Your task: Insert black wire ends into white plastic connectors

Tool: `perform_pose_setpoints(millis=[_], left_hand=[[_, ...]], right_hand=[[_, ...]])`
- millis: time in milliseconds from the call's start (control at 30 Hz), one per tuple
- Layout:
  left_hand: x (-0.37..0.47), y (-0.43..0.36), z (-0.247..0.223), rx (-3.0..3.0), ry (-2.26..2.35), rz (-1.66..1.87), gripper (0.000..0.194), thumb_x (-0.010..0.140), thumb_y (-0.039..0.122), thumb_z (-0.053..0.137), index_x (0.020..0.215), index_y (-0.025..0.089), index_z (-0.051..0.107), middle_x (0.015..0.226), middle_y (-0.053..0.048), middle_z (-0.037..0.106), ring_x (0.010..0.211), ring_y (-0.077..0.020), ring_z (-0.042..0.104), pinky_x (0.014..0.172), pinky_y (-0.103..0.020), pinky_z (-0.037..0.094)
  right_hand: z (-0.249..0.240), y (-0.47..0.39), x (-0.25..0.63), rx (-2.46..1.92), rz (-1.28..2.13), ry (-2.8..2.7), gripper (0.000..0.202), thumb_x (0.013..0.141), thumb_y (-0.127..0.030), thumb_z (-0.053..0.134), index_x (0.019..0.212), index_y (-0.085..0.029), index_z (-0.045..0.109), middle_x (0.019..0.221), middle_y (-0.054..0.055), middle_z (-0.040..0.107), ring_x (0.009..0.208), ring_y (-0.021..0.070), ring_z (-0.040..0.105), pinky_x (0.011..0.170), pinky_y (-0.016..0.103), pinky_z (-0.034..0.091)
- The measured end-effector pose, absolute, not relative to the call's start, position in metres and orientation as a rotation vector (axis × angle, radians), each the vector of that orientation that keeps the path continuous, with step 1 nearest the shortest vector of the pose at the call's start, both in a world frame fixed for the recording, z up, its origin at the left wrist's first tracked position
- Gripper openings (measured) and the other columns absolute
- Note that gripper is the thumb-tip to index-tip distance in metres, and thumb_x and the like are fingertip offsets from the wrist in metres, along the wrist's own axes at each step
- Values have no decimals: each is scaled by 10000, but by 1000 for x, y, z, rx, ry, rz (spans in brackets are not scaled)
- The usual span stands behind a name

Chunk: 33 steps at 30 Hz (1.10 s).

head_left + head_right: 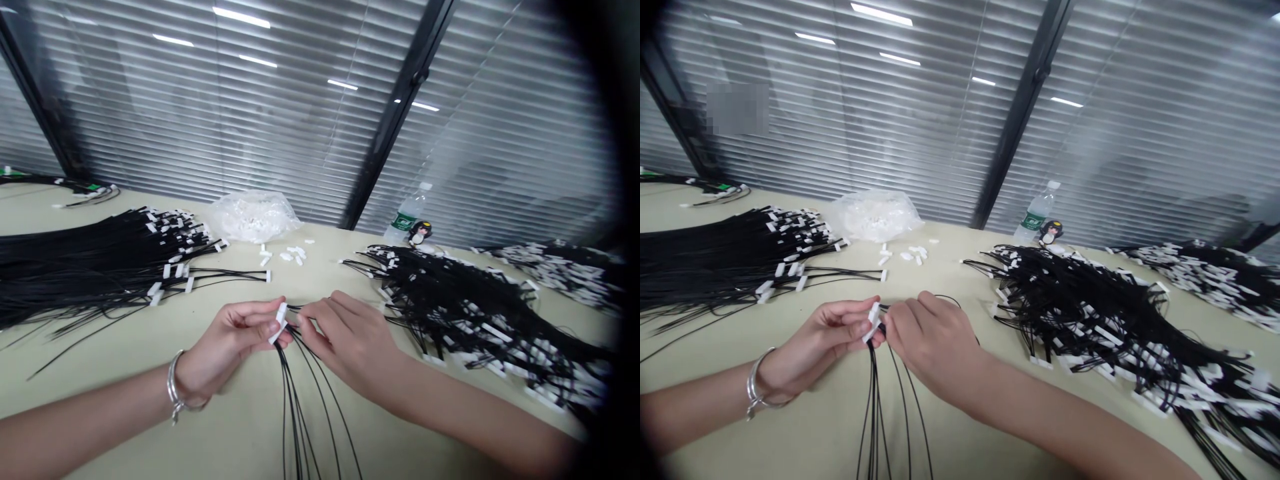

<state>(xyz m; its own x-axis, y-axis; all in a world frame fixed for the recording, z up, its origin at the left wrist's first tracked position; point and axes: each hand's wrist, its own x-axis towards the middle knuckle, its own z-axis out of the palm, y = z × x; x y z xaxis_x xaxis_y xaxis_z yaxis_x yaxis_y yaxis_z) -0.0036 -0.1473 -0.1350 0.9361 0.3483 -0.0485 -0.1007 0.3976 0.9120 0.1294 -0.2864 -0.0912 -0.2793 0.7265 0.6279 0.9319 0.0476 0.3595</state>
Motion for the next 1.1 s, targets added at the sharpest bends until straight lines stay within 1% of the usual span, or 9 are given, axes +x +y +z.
perform_pose_setpoints(millis=[167,300,433,533,633,700,867,1033,1100], left_hand=[[-4,-148,-132,1132,253,289,291,756,164,635,1042,204,662,813,-65,716,750,-141,622,801,-315,462],[-4,-149,-132,1158,263,309,291,757,168,634,1045,195,666,800,-67,711,743,-139,606,797,-318,457],[-3,-148,-133,1210,238,350,271,758,179,633,1025,185,677,773,-63,702,722,-143,582,814,-342,442],[-3,-149,-132,1259,231,388,234,763,184,628,988,187,694,756,-54,697,712,-143,571,844,-355,427],[-4,-150,-130,1314,230,414,181,773,192,618,925,177,715,740,-47,693,701,-136,564,863,-349,419],[-4,-150,-131,1326,235,423,175,775,195,617,918,176,716,735,-43,695,705,-133,565,871,-344,417],[-5,-151,-133,1307,274,425,244,755,194,642,994,205,690,781,-47,717,727,-140,591,825,-331,446],[-5,-151,-131,1327,271,434,242,752,197,644,988,201,696,772,-48,717,727,-148,595,807,-324,455],[-5,-151,-131,1342,261,430,228,758,199,636,977,193,701,762,-49,713,718,-143,586,803,-319,455]], right_hand=[[-91,-287,129,-1761,-1038,-2070,133,849,-109,458,744,-150,527,634,3,538,604,120,457,580,285,311],[-93,-289,130,-1796,-1063,-2104,126,825,-73,457,754,-153,524,652,13,548,612,125,467,586,286,311],[-96,-289,131,-1815,-1057,-2093,82,819,-96,477,777,-154,518,666,13,548,624,132,467,570,285,294],[-97,-290,131,-1839,-1068,-2100,83,802,-81,480,790,-154,519,679,17,552,620,139,461,555,292,277],[-97,-290,131,-1842,-1075,-2098,80,815,-98,474,794,-155,527,678,18,557,616,144,460,557,297,276],[-97,-289,131,-1848,-1035,-2084,91,829,-108,463,788,-158,526,668,13,552,621,142,467,562,293,282],[-93,-289,128,-1902,-746,-1974,140,868,-132,406,766,-161,497,660,-3,538,589,106,463,550,256,291],[-83,-289,126,-2076,-245,-1733,148,889,-254,412,776,-188,482,583,-55,517,503,71,443,491,223,260],[-82,-289,126,-2093,-143,-1683,160,892,-279,409,769,-200,475,558,-70,500,482,65,427,477,218,245]])
